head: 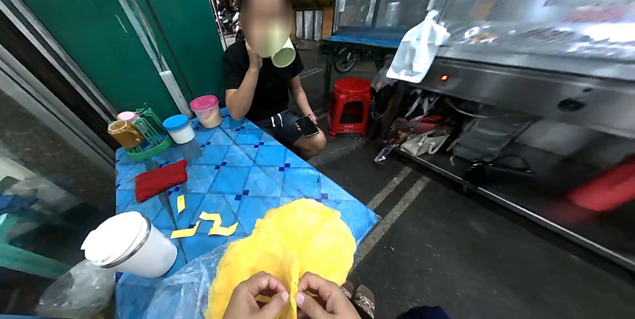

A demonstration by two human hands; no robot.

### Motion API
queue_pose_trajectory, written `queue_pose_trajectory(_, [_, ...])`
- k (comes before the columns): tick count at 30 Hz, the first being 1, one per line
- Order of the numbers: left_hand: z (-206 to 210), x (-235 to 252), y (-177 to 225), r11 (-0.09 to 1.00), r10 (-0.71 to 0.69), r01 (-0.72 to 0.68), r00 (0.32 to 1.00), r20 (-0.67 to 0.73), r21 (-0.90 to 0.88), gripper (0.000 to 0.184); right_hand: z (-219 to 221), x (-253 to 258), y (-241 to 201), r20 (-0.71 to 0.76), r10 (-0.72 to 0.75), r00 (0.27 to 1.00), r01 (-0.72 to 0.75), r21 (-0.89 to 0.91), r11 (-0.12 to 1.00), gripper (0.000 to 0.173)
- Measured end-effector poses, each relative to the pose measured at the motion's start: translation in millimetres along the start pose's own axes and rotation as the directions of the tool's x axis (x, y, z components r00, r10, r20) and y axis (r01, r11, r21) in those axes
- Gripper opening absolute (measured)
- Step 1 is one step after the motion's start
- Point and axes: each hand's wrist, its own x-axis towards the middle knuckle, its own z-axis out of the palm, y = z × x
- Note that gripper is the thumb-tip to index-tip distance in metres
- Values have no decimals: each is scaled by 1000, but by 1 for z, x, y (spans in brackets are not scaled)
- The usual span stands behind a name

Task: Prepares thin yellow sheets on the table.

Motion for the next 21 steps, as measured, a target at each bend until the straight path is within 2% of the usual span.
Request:
queue_pose_trajectory(6, [5,-2,3,1000,9,-9,1000,-13,18,20,-2,0,5,11,-55,998,55,-30,998,14])
queue_pose_trajectory(8, [6,-2,1,998,39,-38,999,-18,45,17,-1,0,6,13,-57,998,58,-46,997,14])
queue_pose_trajectory(12, [2,-1,-3,1000,19,-19,1000,-9,-7,11,-3,-2,4,-6,-6,1000,6,-3,1000,13])
queue_pose_trajectory(17, [3,-4,-3,994,-64,56,994,-86,-89,10,-2,-1,7,-57,64,996,-56,123,991,11])
queue_pose_trajectory(21, [6,-6,-3,995,-39,30,995,-93,-91,9,1,2,3,-90,131,987,-114,173,978,14])
